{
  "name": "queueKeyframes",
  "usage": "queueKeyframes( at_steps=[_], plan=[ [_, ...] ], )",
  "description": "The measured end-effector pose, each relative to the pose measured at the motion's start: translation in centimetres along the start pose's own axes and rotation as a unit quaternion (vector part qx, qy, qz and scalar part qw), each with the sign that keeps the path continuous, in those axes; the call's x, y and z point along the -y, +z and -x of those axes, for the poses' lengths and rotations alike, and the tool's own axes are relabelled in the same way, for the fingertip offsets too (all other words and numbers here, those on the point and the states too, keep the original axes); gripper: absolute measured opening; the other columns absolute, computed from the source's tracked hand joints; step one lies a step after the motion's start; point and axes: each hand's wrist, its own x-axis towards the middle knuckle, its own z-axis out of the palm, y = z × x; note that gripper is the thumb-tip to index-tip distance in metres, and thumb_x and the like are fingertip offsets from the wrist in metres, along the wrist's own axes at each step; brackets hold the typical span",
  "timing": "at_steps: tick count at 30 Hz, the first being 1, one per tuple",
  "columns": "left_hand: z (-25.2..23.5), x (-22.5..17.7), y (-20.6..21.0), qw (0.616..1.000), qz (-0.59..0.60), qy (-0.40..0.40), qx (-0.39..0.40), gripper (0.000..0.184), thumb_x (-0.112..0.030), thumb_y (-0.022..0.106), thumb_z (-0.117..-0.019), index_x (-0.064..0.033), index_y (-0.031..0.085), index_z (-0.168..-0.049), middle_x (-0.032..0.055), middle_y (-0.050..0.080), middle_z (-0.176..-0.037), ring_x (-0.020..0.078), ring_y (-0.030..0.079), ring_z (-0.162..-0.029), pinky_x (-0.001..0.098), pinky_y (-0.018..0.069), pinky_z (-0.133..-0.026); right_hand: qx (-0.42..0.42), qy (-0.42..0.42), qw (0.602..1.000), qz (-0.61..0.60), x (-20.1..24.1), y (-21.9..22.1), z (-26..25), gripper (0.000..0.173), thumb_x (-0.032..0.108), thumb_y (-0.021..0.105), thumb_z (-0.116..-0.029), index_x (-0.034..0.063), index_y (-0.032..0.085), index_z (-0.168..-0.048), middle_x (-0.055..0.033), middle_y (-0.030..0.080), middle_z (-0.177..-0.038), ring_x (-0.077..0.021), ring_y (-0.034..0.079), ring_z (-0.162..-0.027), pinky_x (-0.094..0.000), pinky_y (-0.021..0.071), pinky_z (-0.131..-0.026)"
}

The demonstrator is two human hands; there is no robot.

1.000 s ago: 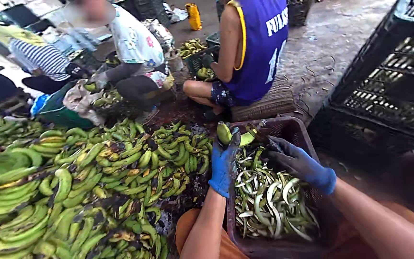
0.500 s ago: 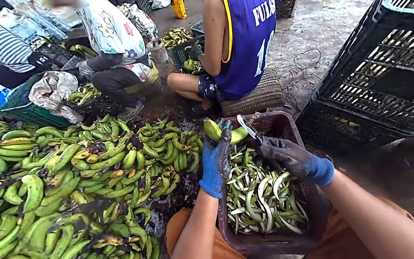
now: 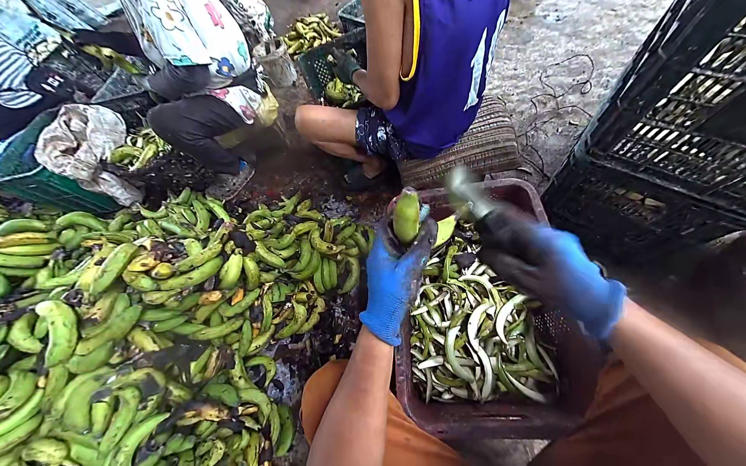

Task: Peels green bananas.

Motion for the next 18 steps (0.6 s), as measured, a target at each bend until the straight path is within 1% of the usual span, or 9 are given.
queueKeyframes(
  at_steps=[2,4,6,8,10,12,14,15,18],
  plan=[
    [-0.3,0.5,0.2,0.998,-0.041,0.000,0.052,0.053,-0.031,0.076,-0.0916,-0.0179,0.058,-0.139,0.0051,0.069,-0.119,0.0143,0.069,-0.101,0.0390,0.0593,-0.086,0.145,0.105,0.982,0.054,-1.4,0.7,-0.7,0.040,0.042,0.067,-0.0972,0.0181,0.061,-0.129,-0.0090,0.069,-0.085,-0.0273,0.068,-0.077,-0.0561,0.0542,-0.071],
    [-0.6,0.8,0.4,0.996,-0.042,-0.015,0.083,0.051,-0.032,0.075,-0.0924,-0.0181,0.059,-0.139,0.0041,0.069,-0.120,0.0128,0.068,-0.104,0.0379,0.0578,-0.090,0.169,0.117,0.977,0.051,-1.6,0.2,-1.1,0.036,0.043,0.064,-0.0988,0.0200,0.063,-0.127,-0.0081,0.070,-0.086,-0.0263,0.069,-0.079,-0.0558,0.0545,-0.072],
    [-0.8,0.6,-0.2,0.997,-0.015,-0.021,0.067,0.053,-0.036,0.073,-0.0937,-0.0203,0.056,-0.141,0.0023,0.069,-0.124,0.0132,0.068,-0.108,0.0387,0.0586,-0.091,0.116,0.085,0.989,-0.022,-1.4,-0.2,-0.6,0.038,0.038,0.064,-0.0996,0.0227,0.062,-0.134,-0.0056,0.070,-0.091,-0.0203,0.068,-0.077,-0.0492,0.0566,-0.071],
    [-0.6,0.1,-0.5,0.999,-0.019,-0.015,0.038,0.057,-0.036,0.073,-0.0938,-0.0230,0.052,-0.145,0.0016,0.067,-0.128,0.0129,0.067,-0.109,0.0388,0.0580,-0.091,0.006,0.020,0.995,-0.094,-0.8,-0.4,0.0,0.046,0.029,0.064,-0.0982,0.0183,0.056,-0.142,-0.0042,0.070,-0.097,-0.0140,0.066,-0.075,-0.0408,0.0593,-0.068],
    [-0.4,-0.3,-0.4,1.000,-0.021,-0.003,0.021,0.059,-0.032,0.075,-0.0929,-0.0244,0.050,-0.147,0.0020,0.067,-0.127,0.0121,0.067,-0.106,0.0370,0.0582,-0.088,-0.057,-0.026,0.989,-0.133,0.1,-0.4,0.1,0.044,0.025,0.063,-0.0975,0.0123,0.055,-0.139,-0.0011,0.068,-0.097,-0.0091,0.064,-0.074,-0.0329,0.0583,-0.064],
    [0.1,-0.7,-0.1,0.999,0.041,0.011,0.026,0.059,-0.028,0.076,-0.0925,-0.0227,0.051,-0.145,0.0023,0.067,-0.124,0.0111,0.068,-0.101,0.0323,0.0593,-0.083,0.044,0.034,0.991,-0.124,-0.2,0.0,0.2,0.036,0.022,0.064,-0.0965,0.0077,0.060,-0.129,-0.0030,0.067,-0.084,-0.0119,0.063,-0.065,-0.0351,0.0574,-0.059],
    [0.2,-1.1,0.0,0.988,0.139,0.021,0.068,0.060,-0.028,0.075,-0.0926,-0.0184,0.049,-0.146,0.0042,0.066,-0.126,0.0140,0.067,-0.105,0.0333,0.0595,-0.086,0.255,0.184,0.948,-0.058,-2.1,1.1,-0.4,0.030,0.024,0.064,-0.1007,0.0053,0.062,-0.123,-0.0120,0.066,-0.085,-0.0212,0.064,-0.066,-0.0435,0.0565,-0.064],
    [-0.2,-1.3,-0.2,0.979,0.184,0.017,0.091,0.062,-0.031,0.075,-0.0927,-0.0175,0.047,-0.146,0.0054,0.066,-0.128,0.0164,0.067,-0.110,0.0358,0.0596,-0.089,0.308,0.213,0.927,-0.034,-2.9,1.6,-0.8,0.031,0.030,0.059,-0.1033,0.0054,0.061,-0.122,-0.0124,0.066,-0.085,-0.0219,0.064,-0.066,-0.0436,0.0560,-0.065],
    [-0.9,-0.6,-1.4,0.968,0.221,-0.024,0.114,0.058,-0.049,0.063,-0.0976,-0.0257,0.048,-0.148,0.0051,0.067,-0.128,0.0189,0.068,-0.108,0.0379,0.0600,-0.087,0.231,0.092,0.965,-0.079,-2.2,0.6,-1.0,0.031,0.037,0.049,-0.1073,0.0113,0.065,-0.117,-0.0038,0.061,-0.080,-0.0131,0.057,-0.065,-0.0355,0.0505,-0.061]
  ],
)
